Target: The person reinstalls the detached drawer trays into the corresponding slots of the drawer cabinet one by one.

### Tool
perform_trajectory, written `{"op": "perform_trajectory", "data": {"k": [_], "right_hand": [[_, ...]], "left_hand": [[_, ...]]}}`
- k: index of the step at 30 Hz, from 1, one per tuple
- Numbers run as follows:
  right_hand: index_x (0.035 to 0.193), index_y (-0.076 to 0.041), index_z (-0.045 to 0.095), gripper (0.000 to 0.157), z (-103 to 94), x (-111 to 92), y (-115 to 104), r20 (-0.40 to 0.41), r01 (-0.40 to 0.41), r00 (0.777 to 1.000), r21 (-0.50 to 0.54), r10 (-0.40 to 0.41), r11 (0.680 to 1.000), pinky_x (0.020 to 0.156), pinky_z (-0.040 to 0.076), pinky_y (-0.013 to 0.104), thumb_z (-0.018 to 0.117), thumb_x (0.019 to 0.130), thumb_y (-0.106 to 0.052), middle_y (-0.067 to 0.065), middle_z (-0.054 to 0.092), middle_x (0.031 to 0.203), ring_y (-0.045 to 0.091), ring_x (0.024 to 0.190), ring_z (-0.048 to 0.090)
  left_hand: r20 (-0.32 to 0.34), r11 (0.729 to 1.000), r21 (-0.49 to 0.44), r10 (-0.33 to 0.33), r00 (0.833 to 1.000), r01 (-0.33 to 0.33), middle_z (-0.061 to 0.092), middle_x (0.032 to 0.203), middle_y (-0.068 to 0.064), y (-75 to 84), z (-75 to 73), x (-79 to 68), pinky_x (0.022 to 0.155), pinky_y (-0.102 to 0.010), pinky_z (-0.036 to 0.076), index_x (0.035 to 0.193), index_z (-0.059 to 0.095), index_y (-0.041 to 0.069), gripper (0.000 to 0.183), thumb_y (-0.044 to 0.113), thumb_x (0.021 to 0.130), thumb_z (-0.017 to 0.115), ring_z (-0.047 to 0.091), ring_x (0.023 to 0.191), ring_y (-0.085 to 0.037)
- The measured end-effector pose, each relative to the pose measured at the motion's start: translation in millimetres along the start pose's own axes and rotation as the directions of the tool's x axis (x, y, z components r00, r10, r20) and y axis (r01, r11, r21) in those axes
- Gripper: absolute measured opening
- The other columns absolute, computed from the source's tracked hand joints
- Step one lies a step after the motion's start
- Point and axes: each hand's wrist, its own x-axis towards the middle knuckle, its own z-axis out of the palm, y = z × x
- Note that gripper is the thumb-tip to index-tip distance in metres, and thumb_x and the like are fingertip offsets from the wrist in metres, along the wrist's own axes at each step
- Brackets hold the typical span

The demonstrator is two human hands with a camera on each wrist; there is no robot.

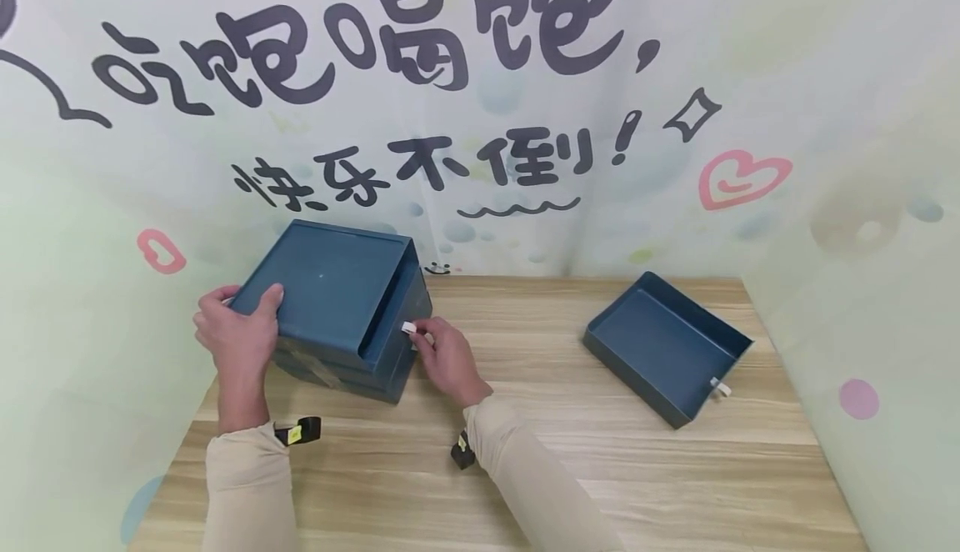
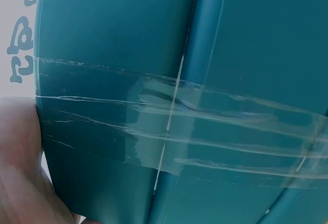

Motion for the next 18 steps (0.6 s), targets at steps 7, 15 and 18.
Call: {"op": "perform_trajectory", "data": {"k": [7,15,18], "right_hand": [[0.116,-0.015,0.062,0.021,-5.0,-3,2,0.033,-0.027,0.999,0.028,0.026,0.999,0.049,0.042,0.020,0.055,0.097,-0.022,-0.002,0.065,0.100,0.005,0.055,0.046],[0.121,-0.016,0.062,0.027,-20.4,-5,-3,0.011,-0.018,1.000,0.008,0.018,1.000,0.056,0.045,0.021,0.055,0.097,-0.024,-0.004,0.066,0.108,0.007,0.061,0.050],[0.123,-0.018,0.062,0.028,-30.1,-7,-6,-0.004,-0.024,1.000,0.015,0.024,1.000,0.057,0.045,0.021,0.054,0.097,-0.023,-0.005,0.066,0.109,0.010,0.062,0.052]], "left_hand": [[0.006,1.000,0.004,-0.006,1.000,0.006,0.038,0.129,-0.022,0.1,2.4,-1.8,0.098,-0.050,0.033,0.131,0.039,0.011,0.071,0.054,0.082,0.065,0.032,0.122,-0.037],[-0.012,1.000,-0.009,0.008,1.000,-0.008,0.038,0.127,-0.023,0.9,1.2,-1.1,0.097,-0.050,0.032,0.130,0.039,0.010,0.069,0.052,0.082,0.066,0.032,0.121,-0.038],[-0.019,1.000,-0.012,0.015,1.000,-0.015,0.038,0.127,-0.023,0.3,0.4,-0.6,0.096,-0.050,0.033,0.130,0.039,0.009,0.069,0.051,0.082,0.066,0.033,0.120,-0.039]]}}
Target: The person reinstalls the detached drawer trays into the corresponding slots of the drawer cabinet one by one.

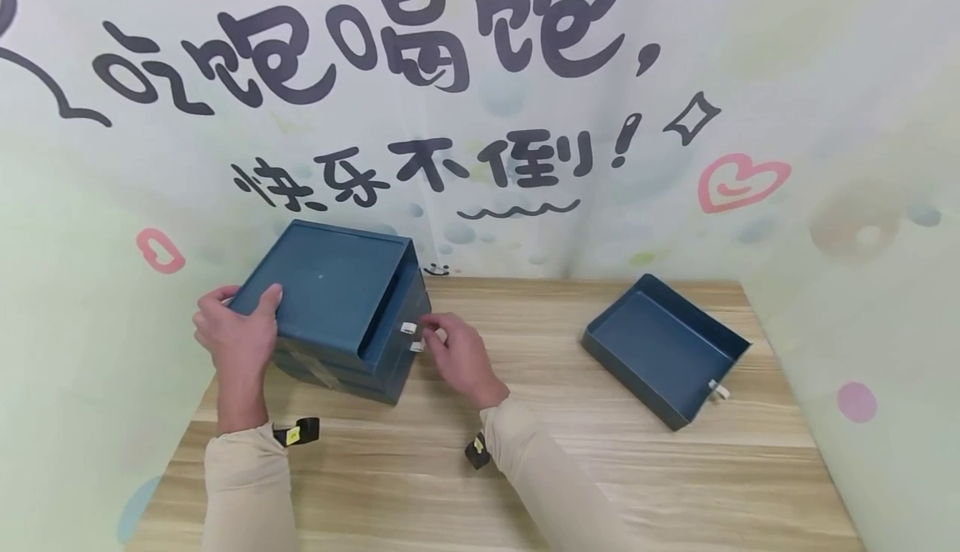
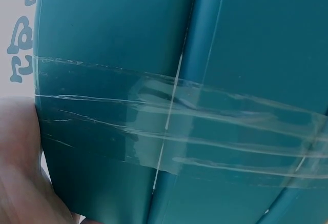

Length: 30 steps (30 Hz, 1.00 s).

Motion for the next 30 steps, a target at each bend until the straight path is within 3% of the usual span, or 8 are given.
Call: {"op": "perform_trajectory", "data": {"k": [6,12,16,21,24,30], "right_hand": [[0.121,-0.020,0.063,0.026,-23.4,-7,-4,-0.059,0.009,0.998,0.042,-0.006,0.999,0.055,0.045,0.022,0.056,0.096,-0.018,-0.005,0.067,0.106,0.012,0.061,0.051],[0.119,-0.019,0.064,0.025,-49.9,-14,-8,-0.150,0.035,0.989,0.154,-0.012,0.987,0.050,0.046,0.023,0.057,0.096,-0.015,0.000,0.069,0.102,0.014,0.057,0.054],[0.115,-0.018,0.067,0.022,-69.8,-18,-7,-0.263,0.061,0.965,0.187,-0.010,0.980,0.050,0.047,0.023,0.058,0.095,-0.013,0.003,0.069,0.099,0.022,0.057,0.057],[0.116,-0.012,0.066,0.023,-102.1,-31,-20,-0.330,0.003,0.942,0.195,0.062,0.981,0.056,0.049,0.021,0.056,0.095,-0.010,0.010,0.068,0.099,0.028,0.061,0.059],[0.118,-0.008,0.064,0.025,-123.9,-42,-29,-0.353,-0.038,0.930,0.192,0.105,0.981,0.059,0.051,0.021,0.055,0.095,-0.008,0.014,0.067,0.100,0.025,0.063,0.060],[0.117,-0.009,0.064,0.024,-159.2,-66,-10,-0.432,-0.112,0.881,0.203,0.191,0.973,0.062,0.053,0.021,0.056,0.095,-0.011,0.012,0.066,0.098,0.012,0.064,0.061]], "left_hand": [[0.012,1.000,0.005,-0.003,1.000,0.003,0.038,0.127,-0.023,0.2,1.4,-0.2,0.096,-0.050,0.032,0.130,0.039,0.010,0.069,0.052,0.082,0.065,0.032,0.120,-0.038],[0.001,1.000,0.001,-0.002,1.000,0.002,0.038,0.127,-0.024,0.4,0.2,-0.5,0.097,-0.050,0.032,0.129,0.039,0.010,0.069,0.052,0.082,0.065,0.032,0.120,-0.039],[0.003,1.000,-0.002,-0.005,1.000,0.005,0.037,0.127,-0.024,0.1,-1.1,-0.7,0.097,-0.050,0.031,0.130,0.039,0.010,0.069,0.052,0.082,0.065,0.031,0.120,-0.039],[-0.012,1.000,-0.008,0.000,1.000,0.000,0.037,0.127,-0.024,-1.6,-3.1,1.2,0.097,-0.050,0.032,0.129,0.039,0.009,0.068,0.051,0.082,0.066,0.032,0.120,-0.039],[-0.017,1.000,-0.008,-0.001,1.000,0.001,0.038,0.127,-0.024,-2.2,-2.6,2.0,0.097,-0.050,0.032,0.129,0.040,0.010,0.068,0.051,0.082,0.066,0.032,0.121,-0.039],[-0.006,1.000,0.001,-0.006,1.000,0.006,0.039,0.127,-0.024,-1.3,-1.5,1.8,0.097,-0.052,0.034,0.130,0.041,0.011,0.069,0.051,0.081,0.067,0.033,0.122,-0.040]]}}
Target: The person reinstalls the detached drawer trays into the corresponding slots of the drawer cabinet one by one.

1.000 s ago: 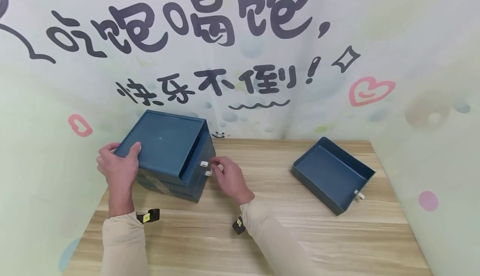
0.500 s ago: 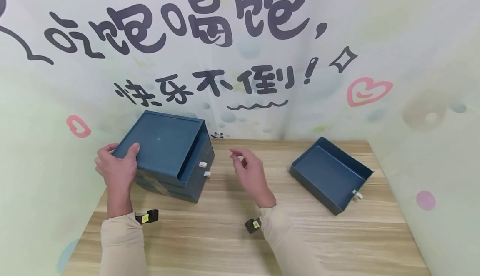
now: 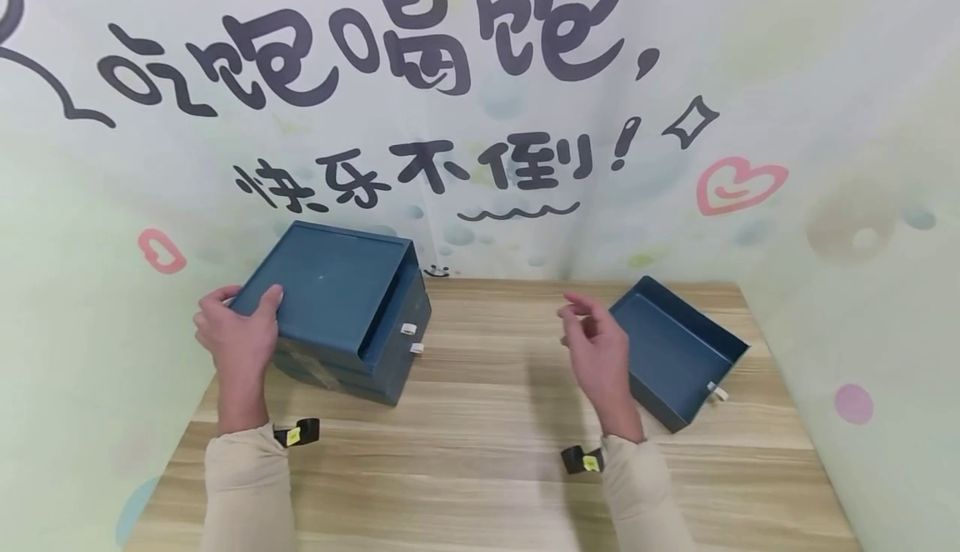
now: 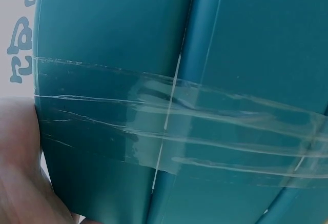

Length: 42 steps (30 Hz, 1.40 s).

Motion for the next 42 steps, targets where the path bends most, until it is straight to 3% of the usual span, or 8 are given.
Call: {"op": "perform_trajectory", "data": {"k": [9,21,24,29,34,36,40,42], "right_hand": [[0.122,-0.019,0.062,0.028,-53.4,0,55,-0.153,-0.133,0.980,-0.048,0.125,0.990,0.063,0.051,0.014,0.059,0.094,-0.023,-0.016,0.066,0.094,0.002,0.066,0.061],[0.124,-0.014,0.060,0.031,-103.3,-15,91,-0.312,-0.251,0.927,-0.100,0.209,0.963,0.060,0.047,0.009,0.059,0.094,-0.021,-0.025,0.062,0.090,-0.005,0.067,0.060],[0.124,-0.015,0.061,0.032,-116.5,-19,99,-0.346,-0.277,0.911,-0.117,0.222,0.954,0.057,0.045,0.008,0.061,0.093,-0.021,-0.024,0.059,0.089,-0.006,0.063,0.059],[0.123,-0.018,0.062,0.030,-136.4,-23,110,-0.405,-0.351,0.865,-0.070,0.295,0.934,0.054,0.045,0.009,0.059,0.093,-0.016,-0.021,0.056,0.091,-0.007,0.058,0.058],[0.129,-0.017,0.059,0.036,-149.6,-27,120,-0.438,-0.437,0.830,-0.128,0.345,0.890,0.051,0.044,0.010,0.052,0.093,-0.017,-0.022,0.052,0.098,-0.011,0.058,0.057],[0.134,-0.017,0.054,0.041,-153.2,-30,124,-0.437,-0.484,0.817,-0.164,0.376,0.860,0.050,0.044,0.012,0.050,0.093,-0.017,-0.016,0.053,0.109,-0.013,0.058,0.055],[0.144,-0.013,0.042,0.052,-156.9,-35,132,-0.409,-0.509,0.819,-0.197,0.402,0.838,0.050,0.044,0.011,0.045,0.092,-0.009,0.007,0.047,0.140,-0.018,0.056,0.051],[0.147,-0.011,0.037,0.055,-158.5,-37,136,-0.379,-0.509,0.833,-0.240,0.403,0.826,0.052,0.041,0.009,0.043,0.092,-0.007,0.015,0.041,0.148,-0.021,0.057,0.046]], "left_hand": [[-0.012,1.000,0.001,0.009,1.000,-0.009,0.039,0.127,-0.023,0.3,0.6,-0.7,0.096,-0.051,0.033,0.130,0.041,0.011,0.067,0.050,0.082,0.067,0.033,0.122,-0.040],[0.015,1.000,-0.007,0.003,1.000,-0.003,0.038,0.128,-0.023,-1.1,2.8,-2.0,0.096,-0.050,0.033,0.131,0.040,0.011,0.068,0.052,0.083,0.064,0.032,0.121,-0.038],[0.012,1.000,-0.008,0.002,1.000,-0.002,0.038,0.128,-0.023,-0.1,2.1,-2.2,0.096,-0.050,0.032,0.131,0.040,0.010,0.068,0.052,0.083,0.064,0.032,0.121,-0.038],[0.012,1.000,-0.004,0.004,1.000,-0.004,0.037,0.128,-0.023,0.5,1.1,-2.6,0.096,-0.050,0.032,0.131,0.039,0.010,0.068,0.051,0.084,0.063,0.032,0.120,-0.038],[0.005,1.000,-0.009,0.013,1.000,-0.013,0.037,0.128,-0.023,0.0,1.1,-2.5,0.096,-0.050,0.032,0.131,0.039,0.010,0.067,0.051,0.084,0.064,0.032,0.120,-0.039],[0.006,1.000,-0.009,0.013,1.000,-0.013,0.037,0.128,-0.023,-0.4,1.4,-2.3,0.096,-0.050,0.032,0.131,0.039,0.010,0.067,0.051,0.084,0.064,0.032,0.120,-0.038],[0.013,1.000,-0.005,0.008,1.000,-0.008,0.037,0.128,-0.023,-0.1,1.8,-2.6,0.096,-0.050,0.032,0.131,0.039,0.010,0.068,0.052,0.084,0.063,0.031,0.120,-0.038],[0.011,1.000,-0.007,0.009,1.000,-0.009,0.037,0.127,-0.023,0.4,1.4,-2.6,0.096,-0.050,0.032,0.131,0.039,0.010,0.067,0.052,0.084,0.064,0.031,0.120,-0.038]]}}
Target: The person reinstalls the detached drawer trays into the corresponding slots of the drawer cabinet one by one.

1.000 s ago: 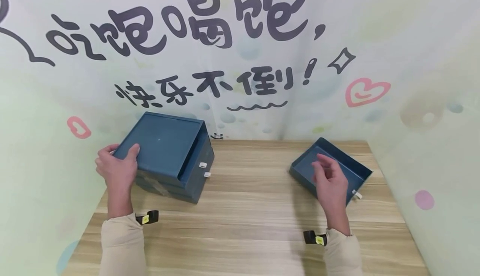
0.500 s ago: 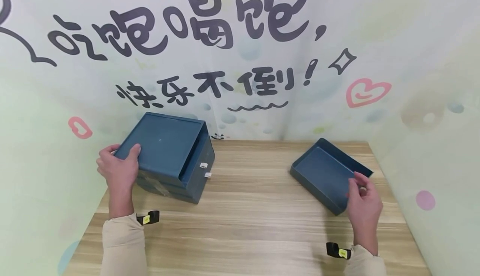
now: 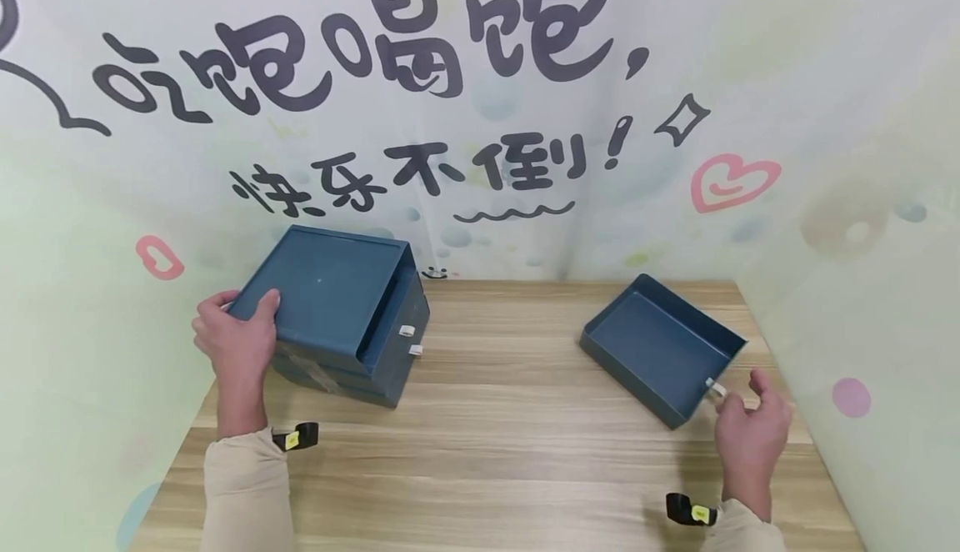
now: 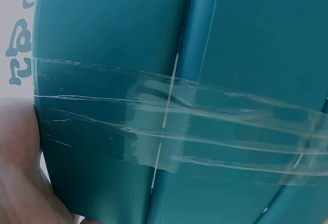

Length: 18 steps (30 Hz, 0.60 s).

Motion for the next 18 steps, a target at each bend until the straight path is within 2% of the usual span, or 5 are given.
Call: {"op": "perform_trajectory", "data": {"k": [4,8,11,15,18], "right_hand": [[0.152,-0.012,0.025,0.058,0.9,2,7,0.094,-0.025,0.995,-0.071,0.032,0.997,0.053,0.041,0.012,0.040,0.095,-0.013,0.019,0.038,0.150,-0.019,0.058,0.047],[0.154,-0.010,0.014,0.059,5.1,4,13,0.212,-0.074,0.973,-0.058,0.085,0.996,0.057,0.049,0.015,0.036,0.099,-0.019,0.019,0.029,0.155,-0.014,0.062,0.054],[0.153,-0.006,0.014,0.059,8.5,6,16,0.269,-0.059,0.960,-0.063,0.074,0.996,0.060,0.049,0.012,0.034,0.101,-0.022,0.020,0.022,0.157,-0.015,0.065,0.053],[0.152,-0.006,0.018,0.058,12.2,9,19,0.305,-0.047,0.949,-0.106,0.077,0.993,0.059,0.044,0.010,0.032,0.102,-0.031,0.026,0.030,0.152,-0.016,0.066,0.049],[0.153,-0.009,0.017,0.059,14.0,13,21,0.325,-0.074,0.939,-0.116,0.108,0.991,0.061,0.043,0.010,0.031,0.101,-0.035,0.027,0.029,0.152,-0.016,0.068,0.050]], "left_hand": [[0.003,1.000,-0.003,-0.005,1.000,0.005,0.037,0.128,-0.023,0.1,-0.2,-0.2,0.096,-0.051,0.032,0.131,0.039,0.010,0.068,0.052,0.084,0.063,0.031,0.120,-0.038],[0.012,1.000,0.000,-0.016,1.000,0.016,0.036,0.129,-0.023,0.2,0.0,-0.1,0.097,-0.050,0.033,0.132,0.038,0.012,0.069,0.054,0.084,0.062,0.031,0.121,-0.037],[0.006,1.000,-0.003,-0.010,1.000,0.010,0.036,0.129,-0.023,0.2,-0.1,0.1,0.097,-0.050,0.033,0.131,0.039,0.011,0.068,0.053,0.084,0.063,0.031,0.121,-0.038],[-0.004,1.000,-0.009,-0.005,1.000,0.005,0.037,0.128,-0.024,0.2,-0.3,0.2,0.096,-0.051,0.033,0.130,0.040,0.010,0.067,0.052,0.083,0.064,0.032,0.121,-0.038],[0.000,1.000,-0.005,-0.014,1.000,0.014,0.037,0.129,-0.023,-0.4,-0.2,0.1,0.096,-0.050,0.033,0.131,0.039,0.012,0.068,0.054,0.083,0.063,0.031,0.121,-0.038]]}}
